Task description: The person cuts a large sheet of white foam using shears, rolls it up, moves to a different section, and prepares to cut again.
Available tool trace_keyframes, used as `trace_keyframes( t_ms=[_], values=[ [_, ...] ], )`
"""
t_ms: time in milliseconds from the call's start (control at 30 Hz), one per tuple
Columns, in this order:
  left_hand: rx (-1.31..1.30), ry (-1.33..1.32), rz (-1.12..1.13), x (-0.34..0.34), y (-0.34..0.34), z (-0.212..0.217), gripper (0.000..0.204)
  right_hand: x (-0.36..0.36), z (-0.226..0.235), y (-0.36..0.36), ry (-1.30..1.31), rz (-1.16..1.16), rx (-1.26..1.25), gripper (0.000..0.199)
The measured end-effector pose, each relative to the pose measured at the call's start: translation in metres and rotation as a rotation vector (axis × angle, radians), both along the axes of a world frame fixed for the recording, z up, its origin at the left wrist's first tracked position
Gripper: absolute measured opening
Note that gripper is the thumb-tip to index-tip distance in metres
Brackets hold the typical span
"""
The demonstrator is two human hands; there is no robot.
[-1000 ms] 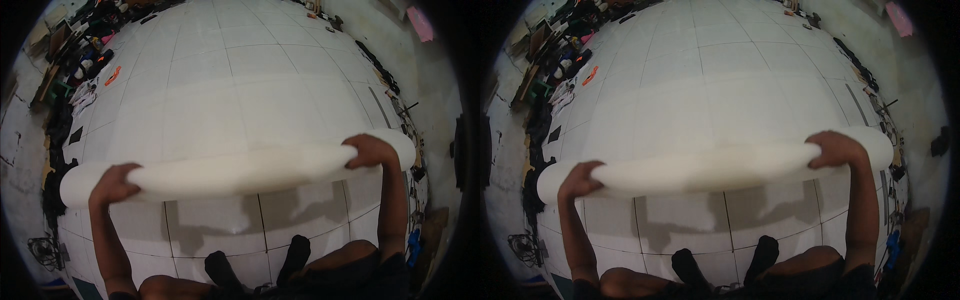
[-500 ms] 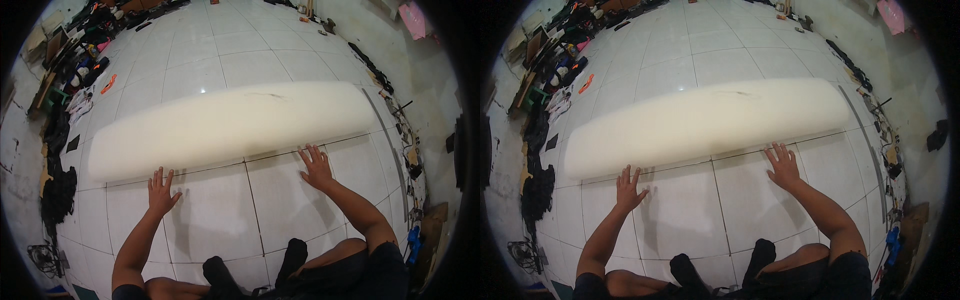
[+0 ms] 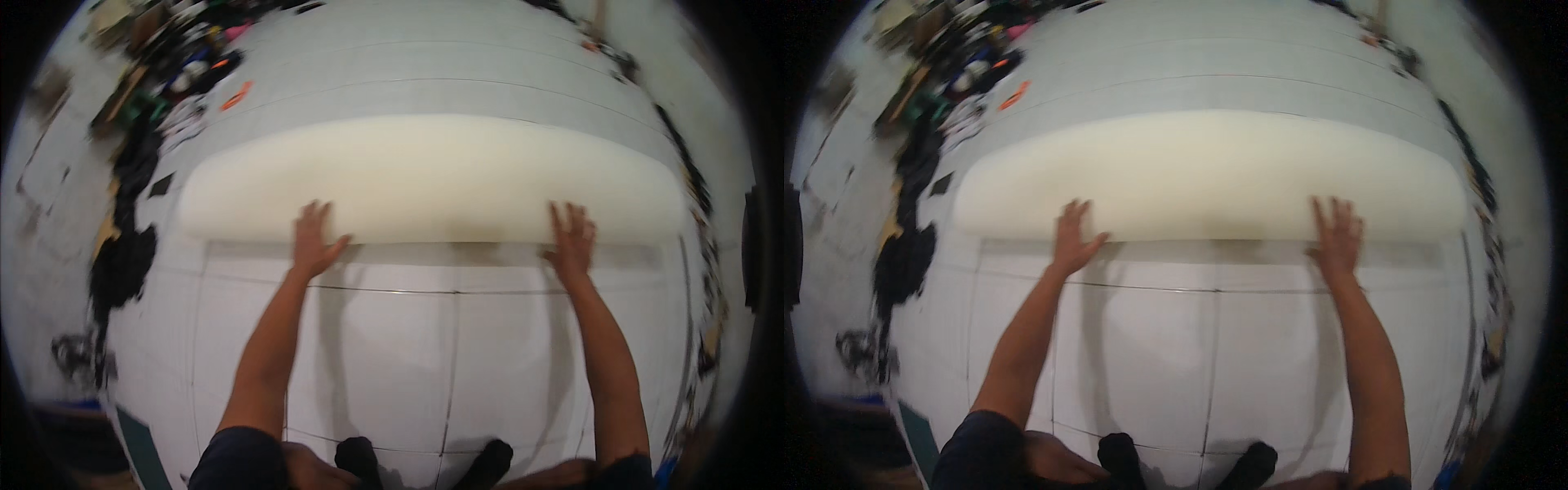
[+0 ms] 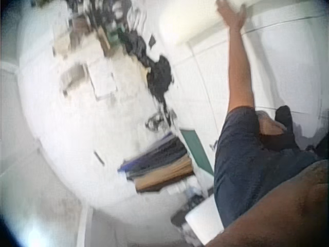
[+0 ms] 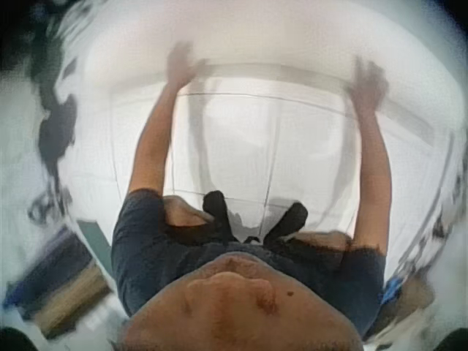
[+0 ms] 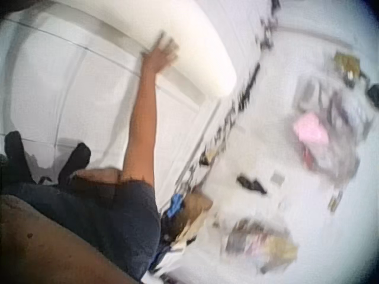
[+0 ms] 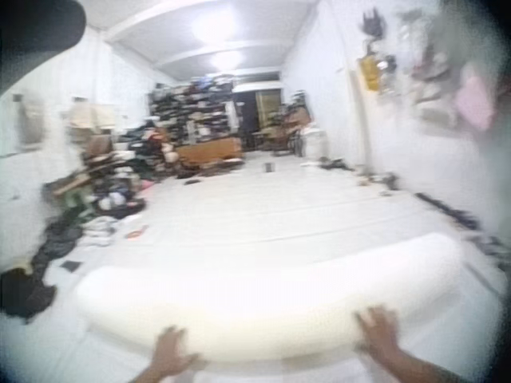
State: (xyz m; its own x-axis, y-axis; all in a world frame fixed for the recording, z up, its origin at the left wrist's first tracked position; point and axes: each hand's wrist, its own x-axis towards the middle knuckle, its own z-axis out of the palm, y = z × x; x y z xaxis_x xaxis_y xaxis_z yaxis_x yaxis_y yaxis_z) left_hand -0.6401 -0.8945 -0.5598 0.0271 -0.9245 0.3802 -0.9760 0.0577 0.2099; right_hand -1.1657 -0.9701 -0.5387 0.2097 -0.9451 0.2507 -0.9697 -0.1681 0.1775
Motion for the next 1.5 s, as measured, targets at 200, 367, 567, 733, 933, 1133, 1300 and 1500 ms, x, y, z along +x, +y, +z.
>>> trace_keyframes(
  t_ms=[200,367,567,733,933,1133,1300,1500],
  values=[
    [-0.101,0.256,0.352,-0.051,0.007,0.004,0.089,-0.018,-0.018,-0.017,-0.111,0.004,0.088,0.087],
    [0.219,1.739,0.922,-0.084,0.036,0.071,0.104,-0.021,0.061,0.058,-0.257,0.189,0.157,0.084],
    [0.445,1.778,0.867,-0.124,0.080,0.169,0.097,-0.054,0.205,0.186,-0.311,0.169,0.554,0.074],
    [0.397,1.689,0.875,-0.143,0.163,0.283,0.081,-0.081,0.357,0.268,-0.250,0.142,0.712,0.069],
    [0.184,1.668,0.965,-0.124,0.189,0.461,0.091,-0.050,0.512,0.277,-0.408,0.289,0.843,0.059],
    [0.067,1.718,0.915,-0.020,0.194,0.531,0.105,0.051,0.598,0.225,-0.344,0.338,0.877,0.048],
    [0.045,1.766,0.913,0.119,0.202,0.572,0.105,0.197,0.667,0.189,-0.279,0.458,0.854,0.042],
    [-0.078,1.842,0.905,0.289,0.195,0.640,0.092,0.351,0.690,0.145,-0.288,0.603,0.812,0.039]
  ],
)
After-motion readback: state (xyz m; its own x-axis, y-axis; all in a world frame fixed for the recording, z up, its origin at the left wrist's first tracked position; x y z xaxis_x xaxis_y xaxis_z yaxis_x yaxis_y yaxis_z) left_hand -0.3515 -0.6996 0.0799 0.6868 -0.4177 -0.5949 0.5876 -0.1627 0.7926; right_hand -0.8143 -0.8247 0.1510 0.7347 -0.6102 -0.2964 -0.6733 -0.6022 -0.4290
